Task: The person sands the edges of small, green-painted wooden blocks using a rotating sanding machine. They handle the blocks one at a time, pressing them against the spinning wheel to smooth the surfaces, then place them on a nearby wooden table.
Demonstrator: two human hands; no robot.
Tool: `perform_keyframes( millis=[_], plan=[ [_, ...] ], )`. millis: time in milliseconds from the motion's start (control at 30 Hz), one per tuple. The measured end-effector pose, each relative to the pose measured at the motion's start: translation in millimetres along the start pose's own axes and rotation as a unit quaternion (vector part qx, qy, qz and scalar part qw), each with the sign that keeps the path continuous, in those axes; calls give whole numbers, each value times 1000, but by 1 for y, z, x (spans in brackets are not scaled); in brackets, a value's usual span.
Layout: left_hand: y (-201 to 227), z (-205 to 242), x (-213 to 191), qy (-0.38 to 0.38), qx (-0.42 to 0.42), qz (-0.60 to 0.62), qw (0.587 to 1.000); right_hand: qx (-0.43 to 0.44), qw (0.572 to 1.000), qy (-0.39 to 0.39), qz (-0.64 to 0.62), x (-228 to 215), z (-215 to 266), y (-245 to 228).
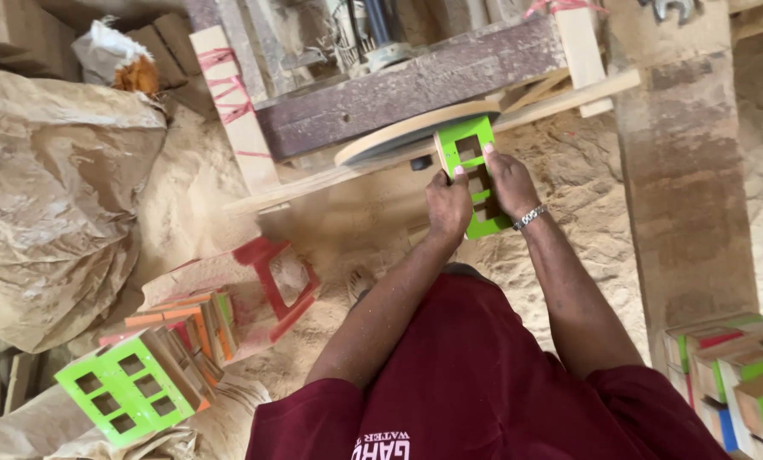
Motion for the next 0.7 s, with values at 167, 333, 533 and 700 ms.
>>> perform_keyframes(
  millis=[167, 333, 533, 700],
  plan=[
    [-13, -15, 38, 22, 31, 16, 999, 55, 997, -8, -56, -28, -7, 10],
    [-2, -15, 65, 40, 89, 20, 995, 65, 994, 9, -86, -52, -6, -1],
    [-21, 69, 24, -141, 465, 25, 873, -430, 898, 72, -54, -62, 88, -29],
    [-74, 107, -15, -164, 437, -15, 884, -455, 883, 67, -96, -45, 142, 8]
  ],
)
Point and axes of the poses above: each hand's wrist, its own z-axis away from the middle knuckle, its own x-axis out of the palm, y = z × x, the point moved 2 cm from there along -z, towards the middle knuckle, and after that the axes turned 12 degrees about -z, right-handed, at the moved point
